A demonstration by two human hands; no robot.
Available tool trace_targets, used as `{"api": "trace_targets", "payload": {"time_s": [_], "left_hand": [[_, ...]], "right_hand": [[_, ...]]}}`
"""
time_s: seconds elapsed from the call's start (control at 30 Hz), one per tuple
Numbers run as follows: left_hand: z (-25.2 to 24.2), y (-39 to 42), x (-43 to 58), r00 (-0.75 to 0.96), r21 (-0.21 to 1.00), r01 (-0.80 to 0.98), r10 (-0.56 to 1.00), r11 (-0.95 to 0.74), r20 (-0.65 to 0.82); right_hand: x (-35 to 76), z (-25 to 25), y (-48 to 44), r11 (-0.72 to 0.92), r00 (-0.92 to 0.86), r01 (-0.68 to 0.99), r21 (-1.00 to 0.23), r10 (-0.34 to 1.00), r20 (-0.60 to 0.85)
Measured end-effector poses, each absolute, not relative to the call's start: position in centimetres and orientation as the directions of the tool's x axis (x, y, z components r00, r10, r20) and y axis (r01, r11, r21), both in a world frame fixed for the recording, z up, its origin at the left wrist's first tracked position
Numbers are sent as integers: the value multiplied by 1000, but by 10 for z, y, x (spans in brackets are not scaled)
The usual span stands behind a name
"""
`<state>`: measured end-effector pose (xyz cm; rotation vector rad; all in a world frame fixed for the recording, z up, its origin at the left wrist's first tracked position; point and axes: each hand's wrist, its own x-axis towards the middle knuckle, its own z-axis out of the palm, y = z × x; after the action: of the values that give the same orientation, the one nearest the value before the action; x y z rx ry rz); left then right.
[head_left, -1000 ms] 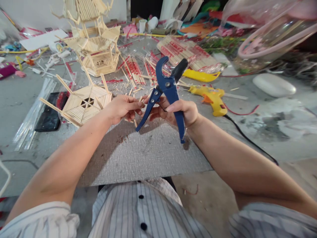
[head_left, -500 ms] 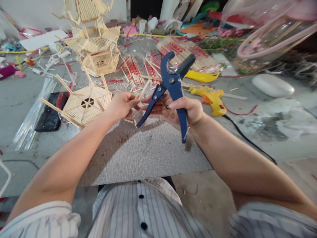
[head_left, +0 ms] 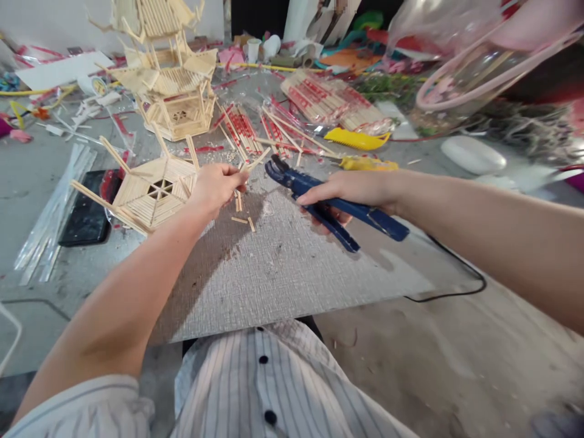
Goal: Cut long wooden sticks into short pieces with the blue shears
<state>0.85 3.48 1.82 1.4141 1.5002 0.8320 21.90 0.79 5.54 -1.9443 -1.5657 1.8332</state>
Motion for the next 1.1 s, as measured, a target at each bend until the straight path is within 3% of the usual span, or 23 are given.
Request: {"api": "trace_targets", "payload": {"time_s": [0.2, 0.43, 0.8, 1.1], "left_hand": [[7, 36, 8, 51, 850, 522, 992, 72, -115], [2, 31, 14, 181, 820, 572, 971, 27, -159], [-4, 35, 12, 231, 729, 683, 960, -45, -157], [6, 29, 17, 263, 588, 784, 964, -197, -28]], "right_hand": [[207, 54, 4, -516, -147, 675, -527, 607, -781], [196, 49, 7, -462, -289, 699, -545, 516, -807], [196, 41, 12, -485, -223, 718, -498, 517, -826], [190, 45, 11, -475, -206, 735, -484, 523, -827]]}}
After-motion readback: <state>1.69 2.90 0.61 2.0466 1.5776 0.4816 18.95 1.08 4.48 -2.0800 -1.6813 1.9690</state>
